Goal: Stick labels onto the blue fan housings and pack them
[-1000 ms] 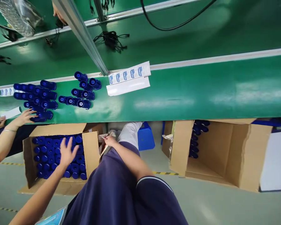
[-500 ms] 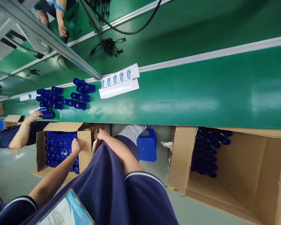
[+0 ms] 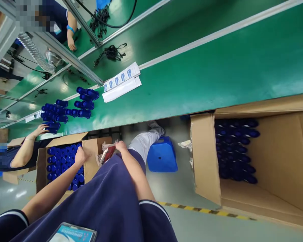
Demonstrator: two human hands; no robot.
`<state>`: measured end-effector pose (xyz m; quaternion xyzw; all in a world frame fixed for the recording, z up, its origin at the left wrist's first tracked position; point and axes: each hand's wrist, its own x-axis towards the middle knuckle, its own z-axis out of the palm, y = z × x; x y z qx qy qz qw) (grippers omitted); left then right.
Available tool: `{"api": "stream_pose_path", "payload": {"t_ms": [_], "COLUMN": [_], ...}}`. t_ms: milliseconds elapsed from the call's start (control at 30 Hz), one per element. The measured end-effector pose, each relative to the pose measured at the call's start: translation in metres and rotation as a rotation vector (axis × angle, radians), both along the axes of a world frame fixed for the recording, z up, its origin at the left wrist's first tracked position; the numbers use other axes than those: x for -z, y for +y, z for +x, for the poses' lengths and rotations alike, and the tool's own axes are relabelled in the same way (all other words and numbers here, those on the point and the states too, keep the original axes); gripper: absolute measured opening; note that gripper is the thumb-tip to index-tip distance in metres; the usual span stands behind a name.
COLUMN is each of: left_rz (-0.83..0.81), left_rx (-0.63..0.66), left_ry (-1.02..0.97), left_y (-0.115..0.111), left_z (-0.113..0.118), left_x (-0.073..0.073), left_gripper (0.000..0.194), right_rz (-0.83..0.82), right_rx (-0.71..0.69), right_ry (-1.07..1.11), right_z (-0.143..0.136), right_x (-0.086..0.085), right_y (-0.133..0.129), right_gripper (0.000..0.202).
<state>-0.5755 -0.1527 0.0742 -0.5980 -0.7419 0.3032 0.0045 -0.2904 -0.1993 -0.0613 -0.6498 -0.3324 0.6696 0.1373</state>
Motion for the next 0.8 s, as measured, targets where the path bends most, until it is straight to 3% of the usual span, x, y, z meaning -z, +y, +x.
{"api": "stream_pose_path", "payload": {"t_ms": [233,500,800], "left_rz": [-0.002,-0.036,-0.044], "left_rx": [-0.004,-0.027,0.014], "left_ry": [0.067,0.130,0.172], "left_y": [0.004,0.008,0.007], "left_z": [0.020,0.017,0.019], "left_x": [0.001,0.006,0.005], "left_gripper": [0.051,0.054,0.052], "right_rz": [-0.033,-0.139,-0.204], "right_rx": [-0.064,-0.098,-0.031], "right_ry": [-0.038,-0.012,0.082], "right_z": [0.012,0.024,0.016], "right_x": [0.001,0.026,0.026], "right_y": [-0.012,-0.017,-0.008], "right_gripper": [0.031,0.031,0.031]}}
